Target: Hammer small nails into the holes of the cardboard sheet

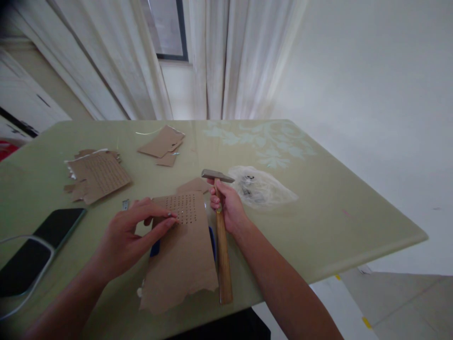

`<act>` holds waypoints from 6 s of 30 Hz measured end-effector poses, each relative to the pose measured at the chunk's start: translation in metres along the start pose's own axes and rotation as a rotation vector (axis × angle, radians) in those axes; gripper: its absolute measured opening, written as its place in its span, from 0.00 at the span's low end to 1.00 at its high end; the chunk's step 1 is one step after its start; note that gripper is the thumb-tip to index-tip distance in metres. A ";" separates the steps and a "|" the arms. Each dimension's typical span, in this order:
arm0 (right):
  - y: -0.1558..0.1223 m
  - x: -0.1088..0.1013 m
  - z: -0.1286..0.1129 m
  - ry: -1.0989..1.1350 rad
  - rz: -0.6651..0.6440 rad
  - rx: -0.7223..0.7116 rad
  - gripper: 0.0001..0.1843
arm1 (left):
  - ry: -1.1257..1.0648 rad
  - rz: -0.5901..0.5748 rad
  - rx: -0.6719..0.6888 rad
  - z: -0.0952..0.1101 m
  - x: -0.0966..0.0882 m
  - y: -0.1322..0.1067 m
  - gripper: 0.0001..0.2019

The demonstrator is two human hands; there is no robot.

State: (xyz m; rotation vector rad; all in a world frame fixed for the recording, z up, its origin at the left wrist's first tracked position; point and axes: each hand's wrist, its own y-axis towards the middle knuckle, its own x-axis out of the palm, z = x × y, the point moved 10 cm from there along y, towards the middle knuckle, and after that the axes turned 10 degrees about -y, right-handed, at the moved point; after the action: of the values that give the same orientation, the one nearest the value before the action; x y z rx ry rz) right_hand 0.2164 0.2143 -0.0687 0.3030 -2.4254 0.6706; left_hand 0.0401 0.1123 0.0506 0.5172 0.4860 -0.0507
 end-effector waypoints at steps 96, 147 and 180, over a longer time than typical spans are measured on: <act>-0.139 0.110 -0.061 -1.855 -0.141 -0.679 0.15 | -0.100 -0.156 -0.001 -0.007 0.028 0.006 0.25; -0.029 0.012 -0.024 -0.305 -0.210 -0.183 0.21 | 0.409 0.137 -0.634 -0.114 -0.073 -0.008 0.17; -0.034 0.024 -0.025 -0.191 -0.280 -0.199 0.20 | -0.075 0.012 0.051 0.008 0.019 -0.006 0.04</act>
State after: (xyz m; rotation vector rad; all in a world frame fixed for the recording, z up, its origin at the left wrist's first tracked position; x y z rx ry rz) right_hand 0.2218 0.1975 -0.0237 0.6348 -2.5364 0.2858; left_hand 0.0596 0.1040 0.0452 0.5667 0.4095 -0.0709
